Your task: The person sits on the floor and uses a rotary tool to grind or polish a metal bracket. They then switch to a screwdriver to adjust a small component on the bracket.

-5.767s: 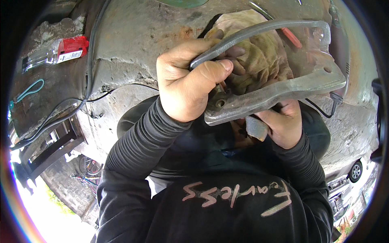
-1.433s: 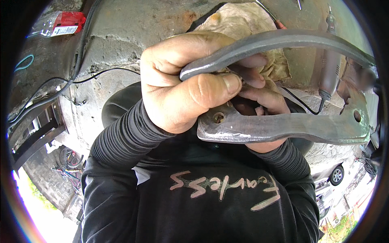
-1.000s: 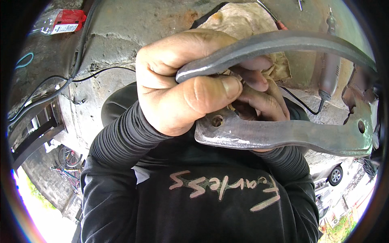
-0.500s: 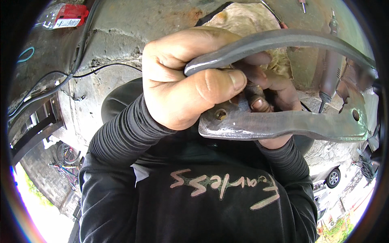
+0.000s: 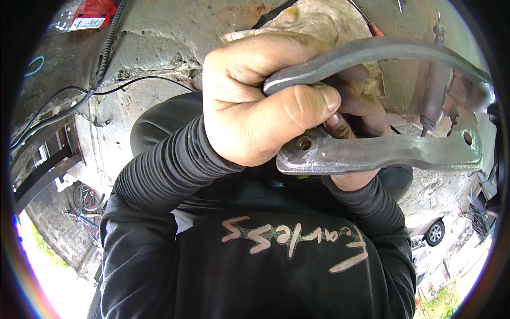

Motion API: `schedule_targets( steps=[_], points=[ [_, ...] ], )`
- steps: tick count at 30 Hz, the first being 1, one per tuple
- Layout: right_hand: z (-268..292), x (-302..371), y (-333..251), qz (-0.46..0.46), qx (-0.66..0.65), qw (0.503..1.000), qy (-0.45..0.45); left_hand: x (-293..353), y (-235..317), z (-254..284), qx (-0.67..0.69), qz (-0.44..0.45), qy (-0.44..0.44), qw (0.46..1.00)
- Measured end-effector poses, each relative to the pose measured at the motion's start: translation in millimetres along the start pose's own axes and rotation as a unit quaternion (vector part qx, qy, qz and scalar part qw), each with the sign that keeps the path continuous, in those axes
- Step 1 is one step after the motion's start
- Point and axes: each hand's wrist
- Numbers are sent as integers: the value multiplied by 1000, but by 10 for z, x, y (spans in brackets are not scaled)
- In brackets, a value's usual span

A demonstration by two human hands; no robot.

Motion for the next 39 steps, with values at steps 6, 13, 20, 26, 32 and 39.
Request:
schedule_targets(
  steps=[6, 13, 20, 26, 32, 39],
  points=[
    [-72, 32, -10, -27, 38, 998, 40, 16, -17, -38, -3, -12, 8, 1000],
    [-48, 26, 70, 52, 80, 995, 36, 18, -25, -18, -40, -6, 20, 999],
    [-88, 53, -34, -12, 27, 996, 81, -7, -37, 11, -33, -32, 24, 999],
    [17, 15, 50, 31, 120, 992, 6, 28, -23, -11, 3, 6, 23, 1000],
    [-4, 15, 42, 25, 38, 999, -9, 21, -15, -21, -24, -15, 11, 1000],
    [39, -24, 28, 6, 9, 1000, -18, 34, 10, -18, 19, 28, 14, 999]
  ],
)
Point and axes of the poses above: each hand's wrist, its own x-axis away from the middle knuckle, its own z-axis out of the back of the hand, y = z × x, and after that the axes turned 10 degrees about x, right-handed
